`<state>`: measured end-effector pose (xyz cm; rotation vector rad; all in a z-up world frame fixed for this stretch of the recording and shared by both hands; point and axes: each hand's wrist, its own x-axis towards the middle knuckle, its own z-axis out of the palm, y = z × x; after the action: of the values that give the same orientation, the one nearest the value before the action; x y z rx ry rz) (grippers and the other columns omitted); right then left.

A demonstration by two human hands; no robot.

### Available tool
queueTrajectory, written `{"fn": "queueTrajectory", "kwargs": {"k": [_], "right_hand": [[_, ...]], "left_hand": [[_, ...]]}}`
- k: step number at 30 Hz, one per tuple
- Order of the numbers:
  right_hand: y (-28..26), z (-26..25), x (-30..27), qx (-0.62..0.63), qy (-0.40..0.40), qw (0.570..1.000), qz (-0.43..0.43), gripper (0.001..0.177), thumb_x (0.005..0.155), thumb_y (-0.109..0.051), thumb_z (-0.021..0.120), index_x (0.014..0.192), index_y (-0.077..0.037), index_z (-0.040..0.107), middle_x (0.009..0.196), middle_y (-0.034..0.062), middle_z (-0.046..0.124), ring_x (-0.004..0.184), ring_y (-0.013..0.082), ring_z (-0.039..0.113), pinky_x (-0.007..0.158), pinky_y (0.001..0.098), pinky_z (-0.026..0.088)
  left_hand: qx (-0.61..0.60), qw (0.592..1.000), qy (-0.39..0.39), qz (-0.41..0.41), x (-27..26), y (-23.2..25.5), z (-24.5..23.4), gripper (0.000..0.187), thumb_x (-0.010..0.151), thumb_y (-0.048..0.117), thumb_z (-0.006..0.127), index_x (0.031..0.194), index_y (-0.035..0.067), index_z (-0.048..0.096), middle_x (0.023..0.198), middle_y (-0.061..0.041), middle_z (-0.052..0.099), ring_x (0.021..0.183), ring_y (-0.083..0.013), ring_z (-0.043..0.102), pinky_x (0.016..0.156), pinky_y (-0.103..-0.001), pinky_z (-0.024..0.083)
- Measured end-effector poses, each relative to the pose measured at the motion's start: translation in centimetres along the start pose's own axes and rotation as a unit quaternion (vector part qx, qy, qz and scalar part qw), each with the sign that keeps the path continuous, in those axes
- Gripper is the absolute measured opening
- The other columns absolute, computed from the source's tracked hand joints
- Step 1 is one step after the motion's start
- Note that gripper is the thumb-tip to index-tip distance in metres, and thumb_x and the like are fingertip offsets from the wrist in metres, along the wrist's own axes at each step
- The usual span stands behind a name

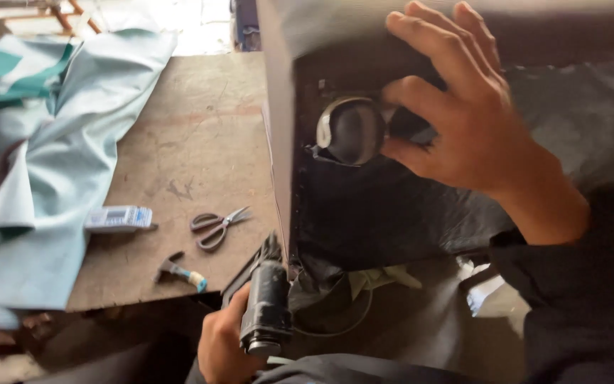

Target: The person is attaching fabric and protective plastic to the underside of a chair frame using a pneumatic staple gun and scissors.

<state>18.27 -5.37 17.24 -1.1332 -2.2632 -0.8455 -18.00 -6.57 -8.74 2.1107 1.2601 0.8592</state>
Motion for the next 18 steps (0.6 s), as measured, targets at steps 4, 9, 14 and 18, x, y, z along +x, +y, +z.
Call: {"fn": "queueTrajectory", "kwargs": {"k": [4,9,14,18], "right_hand": [[0.7,0.2,0.6,-0.035,0.053,0.997,-0.05,0.036,0.106,-0.028,0.084,0.099,0.006,0.072,0.154,0.035,0.058,0.141,0.0565,0.06,0.117,0.0688,0.044],[1.5,0.4,0.2,-0.026,0.061,0.996,-0.06,0.034,0.104,-0.025,0.093,0.102,0.004,0.076,0.155,0.034,0.06,0.142,0.0541,0.064,0.12,0.0671,0.048],[1.7,0.5,0.2,-0.025,0.083,0.994,-0.071,0.038,0.106,-0.029,0.094,0.101,0.004,0.075,0.152,0.0333,0.063,0.14,0.0526,0.067,0.12,0.0657,0.05],[2.2,0.9,-0.1,-0.027,0.094,0.991,-0.086,0.044,0.104,-0.033,0.097,0.099,0.005,0.076,0.153,0.0351,0.065,0.141,0.0531,0.067,0.119,0.0644,0.05]], "left_hand": [[0.03,0.996,-0.029,0.076,2.5,4.4,-1.2,0.078,0.067,0.04,0.073,0.142,0.024,0.058,0.082,-0.008,0.081,0.075,-0.0405,0.076,0.06,-0.049,0.055],[0.106,0.968,0.033,0.227,4.2,5.9,-0.7,0.066,0.071,0.026,0.07,0.131,0.001,0.056,0.079,-0.008,0.077,0.062,-0.0322,0.073,0.043,-0.046,0.05],[0.128,0.97,0.031,0.203,4.8,7.1,-0.7,0.053,0.075,0.025,0.071,0.122,0.004,0.057,0.067,-0.007,0.073,0.049,-0.0293,0.068,0.038,-0.045,0.047],[0.147,0.975,0.033,0.162,4.2,8.0,-0.6,0.042,0.075,0.026,0.07,0.11,0.007,0.057,0.07,-0.004,0.073,0.054,-0.0301,0.071,0.039,-0.046,0.049]]}}
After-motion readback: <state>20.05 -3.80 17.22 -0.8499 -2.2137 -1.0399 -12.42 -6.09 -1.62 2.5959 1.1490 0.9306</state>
